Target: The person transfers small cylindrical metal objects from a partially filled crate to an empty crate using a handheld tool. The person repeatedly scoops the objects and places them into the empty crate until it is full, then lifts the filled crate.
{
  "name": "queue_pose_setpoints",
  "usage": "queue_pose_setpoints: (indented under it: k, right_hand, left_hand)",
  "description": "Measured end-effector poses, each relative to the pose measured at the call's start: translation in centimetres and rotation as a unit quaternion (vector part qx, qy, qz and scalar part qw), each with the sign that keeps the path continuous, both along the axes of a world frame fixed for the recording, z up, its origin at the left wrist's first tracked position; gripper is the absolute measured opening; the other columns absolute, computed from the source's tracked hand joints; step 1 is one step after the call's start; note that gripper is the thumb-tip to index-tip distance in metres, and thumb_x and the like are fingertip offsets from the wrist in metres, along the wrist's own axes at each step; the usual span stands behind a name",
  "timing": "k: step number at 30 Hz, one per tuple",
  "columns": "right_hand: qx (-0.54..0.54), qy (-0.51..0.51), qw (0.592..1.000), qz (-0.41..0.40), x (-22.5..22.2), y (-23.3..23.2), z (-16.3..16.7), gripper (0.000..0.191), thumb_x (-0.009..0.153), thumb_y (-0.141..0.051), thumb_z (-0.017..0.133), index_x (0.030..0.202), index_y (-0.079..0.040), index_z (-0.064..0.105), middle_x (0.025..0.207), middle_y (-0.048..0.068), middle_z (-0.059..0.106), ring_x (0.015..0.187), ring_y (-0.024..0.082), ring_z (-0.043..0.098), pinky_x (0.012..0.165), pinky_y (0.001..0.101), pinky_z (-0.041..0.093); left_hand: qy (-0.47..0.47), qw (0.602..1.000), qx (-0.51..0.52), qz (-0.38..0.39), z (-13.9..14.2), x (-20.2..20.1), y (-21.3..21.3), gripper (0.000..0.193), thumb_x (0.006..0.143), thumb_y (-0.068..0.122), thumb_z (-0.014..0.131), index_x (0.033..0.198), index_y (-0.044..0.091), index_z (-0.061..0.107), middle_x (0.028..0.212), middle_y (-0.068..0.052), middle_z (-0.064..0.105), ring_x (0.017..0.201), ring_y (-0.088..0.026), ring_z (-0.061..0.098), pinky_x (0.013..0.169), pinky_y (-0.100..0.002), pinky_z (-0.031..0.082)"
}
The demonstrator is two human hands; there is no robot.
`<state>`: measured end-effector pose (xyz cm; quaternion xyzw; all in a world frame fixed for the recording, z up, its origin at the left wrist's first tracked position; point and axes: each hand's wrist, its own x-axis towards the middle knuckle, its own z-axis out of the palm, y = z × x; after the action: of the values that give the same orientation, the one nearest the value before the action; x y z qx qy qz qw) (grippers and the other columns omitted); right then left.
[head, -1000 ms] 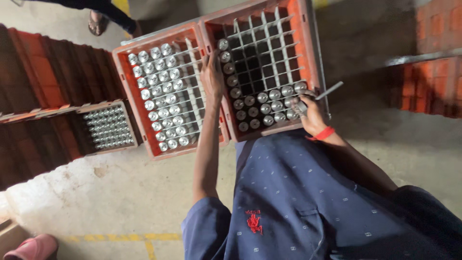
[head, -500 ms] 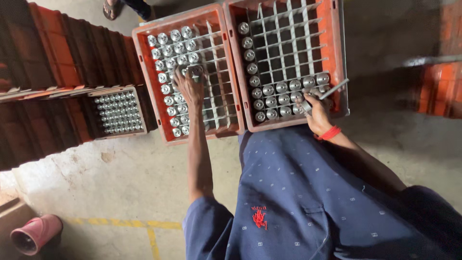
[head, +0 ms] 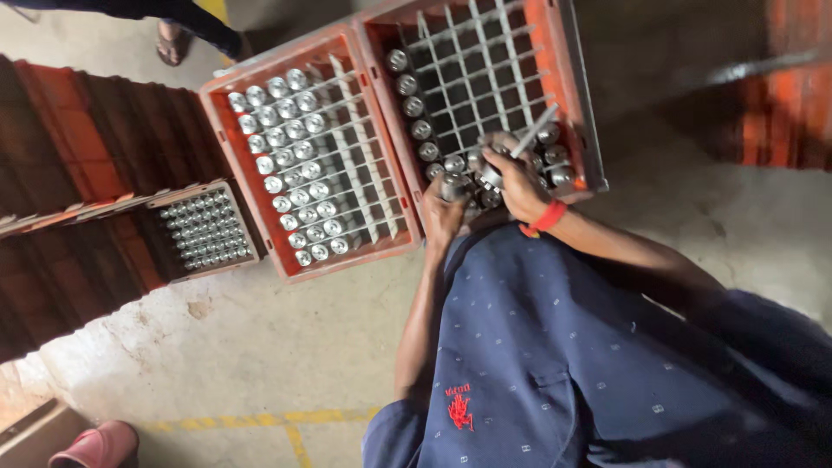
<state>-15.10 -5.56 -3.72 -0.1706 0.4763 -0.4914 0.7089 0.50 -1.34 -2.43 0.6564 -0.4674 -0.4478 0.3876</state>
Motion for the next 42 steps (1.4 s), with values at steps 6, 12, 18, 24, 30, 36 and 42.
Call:
queue_pose_setpoints:
  k: [6, 12, 18, 24, 30, 36, 42]
  right_hand:
    - [-0.078, 0.05, 0.993, 0.07, -0.2, -0.1, 2.1, 0.01, 0.103, -0.005, 0.061, 0.113, -0.005, 0.063, 0.09, 0.001, 0.065, 0.08, 0.011, 0.066, 0.074, 0.025, 0.055]
    - [-0.067, 0.01, 0.991, 0.112, -2.6, 0.9, -0.7, 0.011, 0.103, -0.006, 0.059, 0.113, -0.005, 0.063, 0.09, 0.002, 0.065, 0.081, 0.011, 0.066, 0.074, 0.0266, 0.057]
    - [0.066, -0.078, 0.989, -0.106, -7.9, -4.6, -4.3, 0.01, 0.101, -0.006, 0.058, 0.11, -0.008, 0.063, 0.085, 0.009, 0.067, 0.08, 0.02, 0.07, 0.071, 0.0315, 0.058]
    - [0.023, -0.082, 0.981, -0.172, -11.8, -4.8, -4.1, 0.011, 0.099, -0.003, 0.058, 0.109, -0.006, 0.063, 0.084, 0.009, 0.065, 0.081, 0.022, 0.069, 0.071, 0.0339, 0.059]
    - [0.058, -0.122, 0.985, -0.109, -9.5, -1.3, -4.8, 0.011, 0.101, -0.007, 0.056, 0.11, -0.009, 0.061, 0.088, 0.007, 0.066, 0.088, 0.021, 0.069, 0.079, 0.034, 0.057]
    - [0.122, -0.091, 0.984, -0.095, -10.5, 2.3, -5.8, 0.012, 0.107, -0.012, 0.054, 0.114, -0.006, 0.061, 0.096, 0.008, 0.068, 0.092, 0.022, 0.069, 0.082, 0.035, 0.057]
    - [0.096, -0.061, 0.988, -0.109, -9.2, 4.0, -4.7, 0.014, 0.103, -0.004, 0.058, 0.116, -0.007, 0.059, 0.094, 0.007, 0.066, 0.088, 0.02, 0.069, 0.082, 0.0355, 0.06]
  left_hand:
    - [-0.06, 0.984, 0.127, -0.111, 2.0, -2.5, 1.1, 0.042, 0.075, 0.011, 0.082, 0.115, 0.004, 0.072, 0.096, -0.014, 0.077, 0.086, -0.021, 0.072, 0.077, -0.037, 0.054]
    - [0.067, 0.972, 0.14, -0.174, -0.1, -3.9, 0.3, 0.043, 0.077, 0.018, 0.082, 0.115, 0.0, 0.07, 0.099, -0.015, 0.079, 0.092, -0.022, 0.075, 0.084, -0.036, 0.059]
    - [-0.248, 0.935, 0.101, -0.233, -0.5, 0.1, -5.0, 0.064, 0.086, 0.036, 0.087, 0.136, 0.007, 0.059, 0.095, -0.021, 0.075, 0.083, -0.032, 0.073, 0.072, -0.043, 0.058]
    - [-0.416, 0.905, -0.08, -0.046, 0.1, 5.7, -17.1, 0.064, 0.098, 0.022, 0.074, 0.154, 0.012, 0.045, 0.124, -0.022, 0.064, 0.096, -0.038, 0.07, 0.075, -0.047, 0.06]
    - [-0.431, 0.874, -0.224, -0.016, 1.0, 6.0, -19.0, 0.062, 0.088, -0.007, 0.055, 0.145, 0.015, 0.058, 0.145, -0.018, 0.058, 0.127, -0.038, 0.062, 0.091, -0.043, 0.06]
    - [-0.401, 0.896, -0.166, 0.093, -0.1, 11.2, -12.3, 0.042, 0.099, 0.007, 0.061, 0.14, 0.019, 0.066, 0.137, -0.009, 0.064, 0.134, -0.032, 0.058, 0.115, -0.052, 0.047]
    - [-0.497, 0.848, -0.093, 0.161, -0.7, 18.9, -11.6, 0.056, 0.081, 0.035, 0.08, 0.131, 0.015, 0.066, 0.139, -0.028, 0.053, 0.132, -0.047, 0.045, 0.107, -0.061, 0.034]
